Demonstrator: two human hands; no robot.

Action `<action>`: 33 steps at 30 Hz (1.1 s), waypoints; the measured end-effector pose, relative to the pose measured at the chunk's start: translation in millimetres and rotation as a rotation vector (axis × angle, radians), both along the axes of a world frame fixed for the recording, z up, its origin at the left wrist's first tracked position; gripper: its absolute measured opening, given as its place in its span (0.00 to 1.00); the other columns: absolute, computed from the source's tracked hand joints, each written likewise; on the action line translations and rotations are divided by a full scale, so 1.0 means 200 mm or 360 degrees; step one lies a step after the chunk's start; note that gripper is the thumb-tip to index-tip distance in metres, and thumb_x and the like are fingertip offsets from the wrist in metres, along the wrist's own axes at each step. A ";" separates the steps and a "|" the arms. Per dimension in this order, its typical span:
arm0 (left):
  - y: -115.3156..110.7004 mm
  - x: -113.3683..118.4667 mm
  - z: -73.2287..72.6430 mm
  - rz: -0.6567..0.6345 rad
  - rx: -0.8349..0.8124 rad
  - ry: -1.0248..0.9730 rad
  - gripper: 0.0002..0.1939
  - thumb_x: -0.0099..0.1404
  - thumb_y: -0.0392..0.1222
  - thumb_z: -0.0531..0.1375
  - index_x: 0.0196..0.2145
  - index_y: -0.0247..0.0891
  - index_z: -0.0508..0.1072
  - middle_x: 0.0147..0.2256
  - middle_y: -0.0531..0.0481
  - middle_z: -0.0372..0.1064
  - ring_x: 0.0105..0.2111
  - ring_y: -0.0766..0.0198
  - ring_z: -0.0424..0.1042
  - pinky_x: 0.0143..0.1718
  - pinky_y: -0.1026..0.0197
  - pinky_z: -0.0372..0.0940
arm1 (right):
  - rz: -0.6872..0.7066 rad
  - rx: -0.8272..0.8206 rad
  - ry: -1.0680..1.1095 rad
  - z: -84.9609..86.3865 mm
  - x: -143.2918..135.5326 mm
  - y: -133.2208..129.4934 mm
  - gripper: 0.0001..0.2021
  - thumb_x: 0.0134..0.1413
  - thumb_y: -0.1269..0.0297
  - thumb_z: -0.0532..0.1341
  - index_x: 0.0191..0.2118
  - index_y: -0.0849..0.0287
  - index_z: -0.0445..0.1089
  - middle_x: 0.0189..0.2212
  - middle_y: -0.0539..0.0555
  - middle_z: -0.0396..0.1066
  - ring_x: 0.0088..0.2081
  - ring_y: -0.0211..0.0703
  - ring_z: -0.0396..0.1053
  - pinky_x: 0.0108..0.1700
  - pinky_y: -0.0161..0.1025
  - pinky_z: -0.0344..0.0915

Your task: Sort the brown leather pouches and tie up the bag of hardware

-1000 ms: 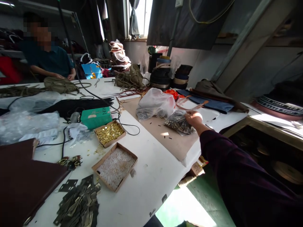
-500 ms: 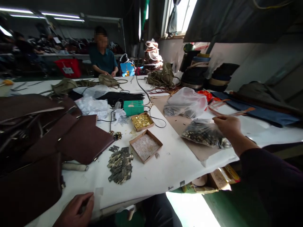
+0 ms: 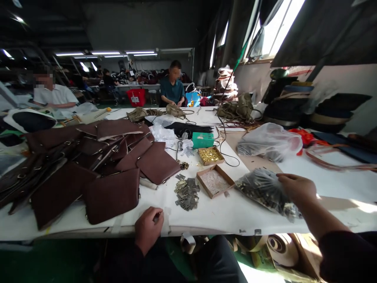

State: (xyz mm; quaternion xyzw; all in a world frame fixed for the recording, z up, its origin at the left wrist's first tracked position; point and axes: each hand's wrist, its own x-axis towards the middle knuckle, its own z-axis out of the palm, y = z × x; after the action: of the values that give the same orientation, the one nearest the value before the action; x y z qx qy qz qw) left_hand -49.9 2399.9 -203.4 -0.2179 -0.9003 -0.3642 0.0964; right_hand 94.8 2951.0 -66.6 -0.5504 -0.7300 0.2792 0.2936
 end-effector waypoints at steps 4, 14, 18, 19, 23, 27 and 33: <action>-0.02 0.02 0.01 -0.0016 0.0046 0.0017 0.10 0.70 0.43 0.58 0.37 0.41 0.79 0.34 0.51 0.75 0.37 0.62 0.73 0.42 0.60 0.62 | -0.0055 -0.0189 0.0047 0.00 -0.02 -0.11 0.04 0.37 0.55 0.66 0.24 0.44 0.79 0.35 0.54 0.80 0.30 0.49 0.71 0.40 0.51 0.67; -0.05 0.03 0.04 -0.0104 0.0193 -0.0112 0.14 0.69 0.49 0.57 0.37 0.42 0.80 0.34 0.51 0.77 0.33 0.62 0.73 0.38 0.60 0.65 | 0.0212 -0.0162 -0.0035 -0.02 0.10 -0.21 0.22 0.48 0.58 0.67 0.49 0.61 0.81 0.41 0.67 0.80 0.32 0.49 0.74 0.46 0.51 0.71; -0.10 0.01 0.07 -0.0126 0.0295 -0.0334 0.23 0.62 0.64 0.60 0.39 0.43 0.80 0.36 0.52 0.79 0.30 0.60 0.75 0.35 0.60 0.70 | 0.0385 -0.0091 -0.0122 -0.01 0.22 -0.26 0.22 0.48 0.67 0.69 0.51 0.61 0.81 0.43 0.58 0.81 0.37 0.42 0.76 0.47 0.39 0.71; -0.09 0.00 0.10 -0.0133 0.0259 -0.0393 0.24 0.62 0.66 0.61 0.40 0.43 0.80 0.35 0.53 0.79 0.27 0.61 0.73 0.33 0.60 0.70 | 0.0375 -0.0048 -0.0150 -0.03 0.26 -0.24 0.21 0.48 0.68 0.69 0.51 0.61 0.82 0.42 0.57 0.81 0.38 0.42 0.76 0.48 0.39 0.71; 0.16 0.05 0.36 -0.0601 0.0267 -0.0214 0.19 0.67 0.61 0.62 0.43 0.45 0.80 0.40 0.53 0.79 0.31 0.64 0.74 0.32 0.66 0.70 | 0.0352 0.0078 -0.0161 -0.13 0.35 -0.18 0.18 0.57 0.65 0.67 0.53 0.61 0.81 0.44 0.55 0.81 0.43 0.41 0.76 0.52 0.37 0.69; 0.66 0.15 0.61 -0.1239 0.0398 0.0056 0.11 0.72 0.50 0.61 0.43 0.43 0.79 0.44 0.51 0.77 0.37 0.67 0.75 0.37 0.67 0.71 | 0.0479 0.0139 -0.0142 -0.16 0.34 -0.14 0.18 0.60 0.59 0.67 0.53 0.57 0.81 0.43 0.53 0.80 0.42 0.39 0.75 0.50 0.35 0.68; 1.55 0.18 0.65 -0.1565 0.0120 0.0117 0.11 0.71 0.43 0.60 0.48 0.39 0.78 0.45 0.48 0.74 0.37 0.64 0.73 0.41 0.60 0.70 | 0.0664 0.0167 -0.0234 -0.13 0.28 -0.04 0.13 0.54 0.59 0.68 0.44 0.56 0.82 0.37 0.51 0.80 0.36 0.38 0.73 0.41 0.35 0.63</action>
State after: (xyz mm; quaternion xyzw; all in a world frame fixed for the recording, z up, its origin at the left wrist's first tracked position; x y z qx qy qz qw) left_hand -13.2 2709.4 -72.9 -0.6260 -0.6732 -0.3908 -0.0474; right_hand 150.5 2942.3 -92.5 -0.3904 -0.8610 0.2546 0.2038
